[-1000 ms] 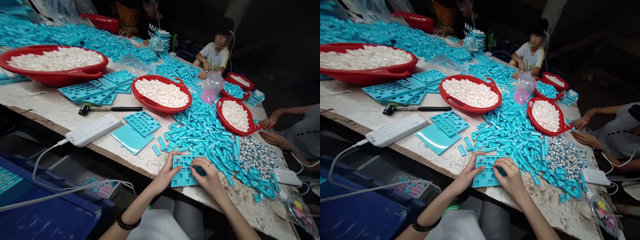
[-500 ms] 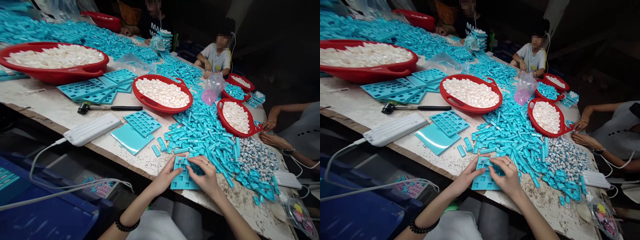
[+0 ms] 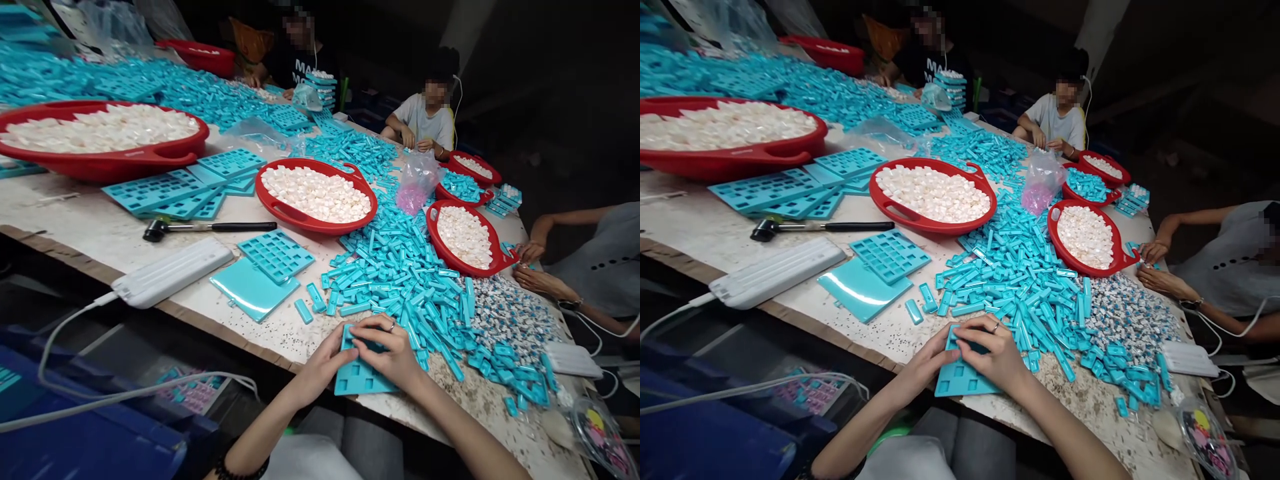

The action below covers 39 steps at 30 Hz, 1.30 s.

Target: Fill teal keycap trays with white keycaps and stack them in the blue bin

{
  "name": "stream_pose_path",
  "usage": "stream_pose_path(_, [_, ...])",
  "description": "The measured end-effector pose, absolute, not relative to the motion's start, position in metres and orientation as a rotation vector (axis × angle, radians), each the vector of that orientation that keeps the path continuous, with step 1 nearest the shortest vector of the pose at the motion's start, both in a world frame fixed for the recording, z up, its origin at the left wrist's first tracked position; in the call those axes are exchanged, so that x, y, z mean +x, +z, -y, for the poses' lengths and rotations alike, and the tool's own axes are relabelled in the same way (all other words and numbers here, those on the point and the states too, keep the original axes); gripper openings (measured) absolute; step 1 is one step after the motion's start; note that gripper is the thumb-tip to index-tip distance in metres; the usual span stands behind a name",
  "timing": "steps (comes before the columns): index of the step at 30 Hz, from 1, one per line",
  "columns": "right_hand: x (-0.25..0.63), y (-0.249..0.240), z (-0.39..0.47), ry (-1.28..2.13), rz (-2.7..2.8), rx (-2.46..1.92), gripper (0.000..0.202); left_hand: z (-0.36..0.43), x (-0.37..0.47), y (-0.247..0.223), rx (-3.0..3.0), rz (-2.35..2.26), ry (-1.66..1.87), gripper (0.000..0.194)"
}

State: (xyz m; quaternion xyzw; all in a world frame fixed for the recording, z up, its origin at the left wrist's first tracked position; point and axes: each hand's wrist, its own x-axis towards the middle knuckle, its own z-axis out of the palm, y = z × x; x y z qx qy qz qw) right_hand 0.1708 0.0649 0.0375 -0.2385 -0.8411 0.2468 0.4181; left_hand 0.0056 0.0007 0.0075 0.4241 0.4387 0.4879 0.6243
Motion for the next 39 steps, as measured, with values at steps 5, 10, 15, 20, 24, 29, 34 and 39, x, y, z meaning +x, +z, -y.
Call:
stream_pose_path(5, [0.172, 0.040, -0.065, 0.629, 2.024, -0.557, 0.017, -0.009, 0.010, 0.022, 1.074, -1.083, 1.124, 0.045])
stream_pose_path(10, [0.173, 0.033, -0.063, 0.647, 1.934, -0.713, 0.045, -0.023, 0.013, 0.023, 1.132, -1.142, 1.145, 0.037])
stream_pose_path(15, [0.170, 0.026, -0.063, 0.698, 1.919, -0.772, 0.062, -0.029, 0.015, 0.016, 1.025, -1.158, 1.190, 0.041])
stream_pose_path(20, [0.170, 0.024, -0.064, 0.646, 1.953, -0.810, 0.066, -0.027, 0.017, 0.017, 0.983, -1.152, 1.206, 0.040])
stream_pose_path(24, [0.171, 0.025, -0.064, 0.665, 1.967, -0.779, 0.065, -0.025, 0.018, 0.016, 0.991, -1.199, 1.251, 0.037])
stream_pose_path(29, [0.169, 0.027, -0.063, 0.645, 1.982, -0.751, 0.056, -0.022, 0.019, 0.017, 1.001, -1.265, 1.283, 0.035])
stream_pose_path(34, [0.167, 0.025, -0.060, 0.461, 2.024, -0.828, 0.049, -0.020, 0.018, 0.020, 0.952, -1.294, 1.279, 0.037])
stream_pose_path(39, [0.168, 0.016, -0.061, 0.332, 2.052, -0.961, 0.043, -0.023, 0.021, 0.017, 0.989, -1.278, 1.278, 0.039])
